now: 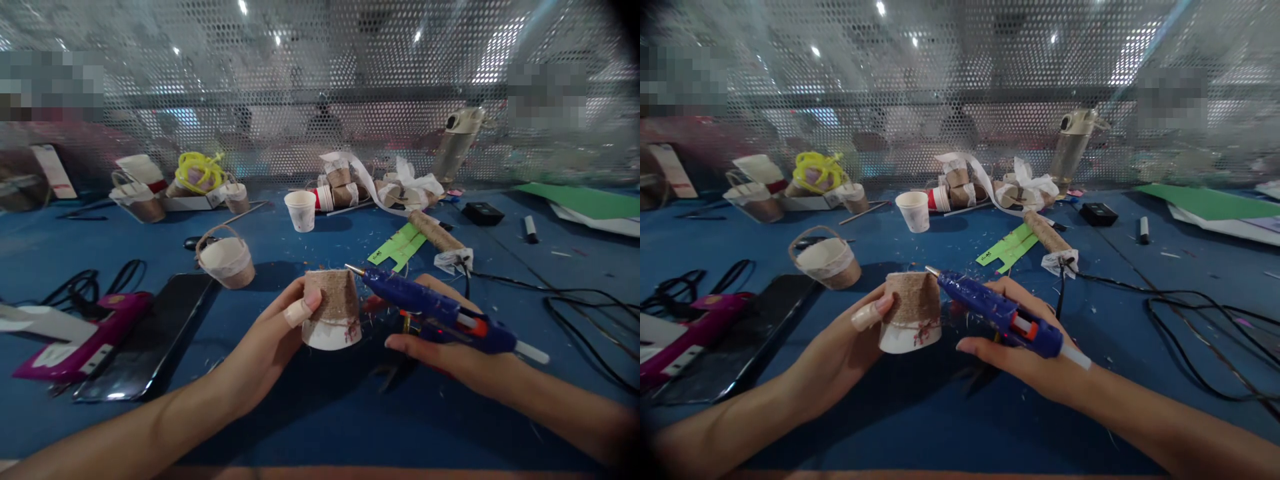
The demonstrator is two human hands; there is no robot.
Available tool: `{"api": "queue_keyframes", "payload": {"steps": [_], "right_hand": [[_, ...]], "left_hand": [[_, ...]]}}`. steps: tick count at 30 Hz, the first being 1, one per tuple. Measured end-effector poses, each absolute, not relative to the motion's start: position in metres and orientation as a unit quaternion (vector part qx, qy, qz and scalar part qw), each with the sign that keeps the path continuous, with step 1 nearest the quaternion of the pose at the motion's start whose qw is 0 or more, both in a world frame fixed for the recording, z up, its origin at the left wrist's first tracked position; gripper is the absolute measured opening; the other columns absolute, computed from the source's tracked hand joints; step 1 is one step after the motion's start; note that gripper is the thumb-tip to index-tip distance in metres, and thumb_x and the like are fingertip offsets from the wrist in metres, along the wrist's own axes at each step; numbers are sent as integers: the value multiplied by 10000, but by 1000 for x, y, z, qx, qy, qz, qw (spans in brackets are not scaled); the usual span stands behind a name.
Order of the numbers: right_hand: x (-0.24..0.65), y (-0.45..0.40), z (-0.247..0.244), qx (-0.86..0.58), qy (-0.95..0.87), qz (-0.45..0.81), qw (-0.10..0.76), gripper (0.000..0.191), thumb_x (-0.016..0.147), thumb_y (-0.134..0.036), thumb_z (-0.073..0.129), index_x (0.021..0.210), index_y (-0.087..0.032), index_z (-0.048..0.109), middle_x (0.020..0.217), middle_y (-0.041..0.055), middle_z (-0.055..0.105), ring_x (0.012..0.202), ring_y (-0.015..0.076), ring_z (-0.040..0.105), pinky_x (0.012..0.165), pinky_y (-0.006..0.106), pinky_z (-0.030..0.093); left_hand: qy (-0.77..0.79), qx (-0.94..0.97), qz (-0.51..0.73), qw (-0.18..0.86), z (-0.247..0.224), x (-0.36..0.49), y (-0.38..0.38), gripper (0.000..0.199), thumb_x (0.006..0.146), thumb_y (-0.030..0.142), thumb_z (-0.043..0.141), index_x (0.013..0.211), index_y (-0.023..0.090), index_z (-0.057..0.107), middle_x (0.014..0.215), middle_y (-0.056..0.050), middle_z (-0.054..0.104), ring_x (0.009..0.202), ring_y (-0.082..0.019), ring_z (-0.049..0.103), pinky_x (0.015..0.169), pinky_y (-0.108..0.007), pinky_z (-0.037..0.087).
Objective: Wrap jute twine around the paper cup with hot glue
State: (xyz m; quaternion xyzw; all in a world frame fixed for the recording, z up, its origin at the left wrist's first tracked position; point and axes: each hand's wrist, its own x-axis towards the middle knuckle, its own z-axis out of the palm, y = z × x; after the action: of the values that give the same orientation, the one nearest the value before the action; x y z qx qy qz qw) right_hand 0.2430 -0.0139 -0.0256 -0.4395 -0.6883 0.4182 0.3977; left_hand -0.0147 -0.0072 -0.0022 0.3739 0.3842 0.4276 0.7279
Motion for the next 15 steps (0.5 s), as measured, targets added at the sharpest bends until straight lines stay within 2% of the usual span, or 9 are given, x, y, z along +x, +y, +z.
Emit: {"api": "queue_keyframes", "payload": {"steps": [3, 7, 11, 15], "right_hand": [[242, -16, -26, -412, -654, 486, 408, 282, 843, -335, 871, 1081, -325, 718, 1040, -3, 775, 881, 189, 765, 753, 310, 646], [240, -18, -22, -419, -648, 457, 441, 171, 857, -337, 862, 920, -288, 710, 914, -17, 747, 850, 159, 740, 749, 269, 619], [244, -20, -19, -445, -644, 453, 427, 200, 848, -404, 863, 886, -279, 713, 898, -5, 720, 913, 187, 730, 725, 266, 596], [244, -21, -14, -456, -635, 453, 428, 222, 842, -434, 859, 868, -279, 703, 884, 8, 712, 959, 222, 723, 690, 284, 586]], "left_hand": [[396, 383, 422, 720, -1, -15, -7, 357, 900, 436, 769, 1191, 231, 737, 1212, -47, 782, 1140, -264, 692, 929, -324, 500], [420, 400, 417, 700, -3, -16, -5, 422, 897, 452, 774, 1254, 240, 699, 1325, -59, 741, 1301, -308, 621, 947, -337, 484], [430, 429, 425, 671, -6, -17, -3, 487, 884, 461, 790, 1292, 224, 667, 1353, -90, 723, 1362, -341, 579, 972, -362, 478], [436, 458, 434, 641, -6, -18, -3, 475, 877, 428, 811, 1278, 226, 659, 1363, -85, 721, 1354, -325, 589, 1008, -363, 467]]}}
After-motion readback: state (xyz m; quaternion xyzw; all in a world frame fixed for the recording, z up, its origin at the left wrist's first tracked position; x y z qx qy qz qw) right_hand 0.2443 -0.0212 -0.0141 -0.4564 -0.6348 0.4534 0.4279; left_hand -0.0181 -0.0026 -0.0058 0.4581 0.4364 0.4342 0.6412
